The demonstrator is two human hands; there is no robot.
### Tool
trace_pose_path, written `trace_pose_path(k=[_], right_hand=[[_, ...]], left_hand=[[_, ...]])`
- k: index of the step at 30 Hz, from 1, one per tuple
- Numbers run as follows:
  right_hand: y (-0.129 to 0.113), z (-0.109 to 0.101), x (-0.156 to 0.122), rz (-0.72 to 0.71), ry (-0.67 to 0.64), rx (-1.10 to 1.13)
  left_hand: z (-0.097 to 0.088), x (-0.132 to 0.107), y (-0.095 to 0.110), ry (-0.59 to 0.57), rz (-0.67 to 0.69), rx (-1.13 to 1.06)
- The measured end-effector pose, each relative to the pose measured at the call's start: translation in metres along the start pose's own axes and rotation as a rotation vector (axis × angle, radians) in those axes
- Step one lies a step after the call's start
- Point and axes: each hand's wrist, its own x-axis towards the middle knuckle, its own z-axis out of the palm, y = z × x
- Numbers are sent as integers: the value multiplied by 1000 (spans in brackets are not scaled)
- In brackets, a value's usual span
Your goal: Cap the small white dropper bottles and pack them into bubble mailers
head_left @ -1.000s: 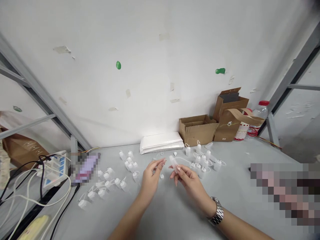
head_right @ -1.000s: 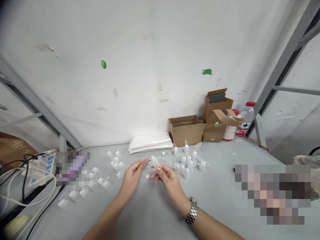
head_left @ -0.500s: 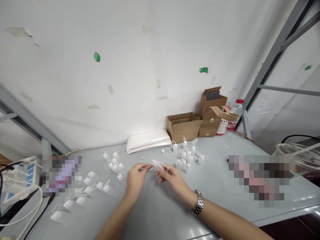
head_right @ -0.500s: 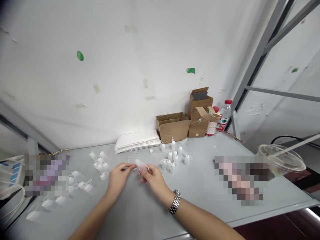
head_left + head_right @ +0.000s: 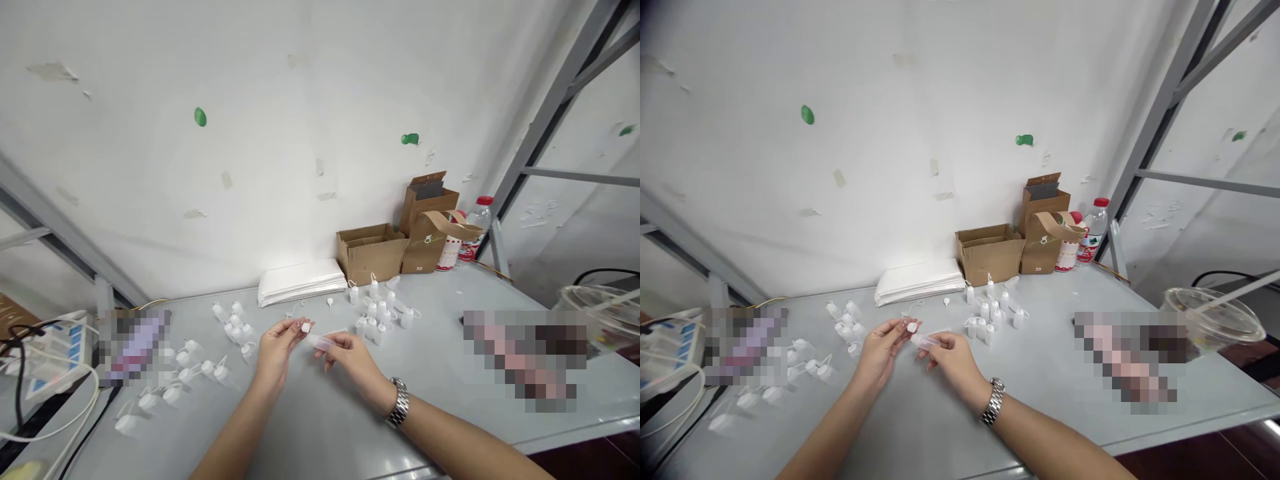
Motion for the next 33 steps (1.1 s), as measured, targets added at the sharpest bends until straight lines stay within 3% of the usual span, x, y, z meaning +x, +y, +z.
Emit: trace_pose_path(k=[7, 18, 24, 28, 33], right_hand=[[8, -3, 2, -73, 119, -36], [15, -2, 4, -114, 50, -227], [17, -3, 1, -126, 50, -442], [15, -3, -2, -218, 59, -573], [13, -2, -4, -329, 67, -664]], left_hand=[[8, -9, 0, -68, 62, 138], [6, -9, 3, 35, 200, 267], [8, -10, 11, -36, 179, 277], [11, -14, 15, -72, 189, 260], [12, -15, 11, -84, 105, 202]])
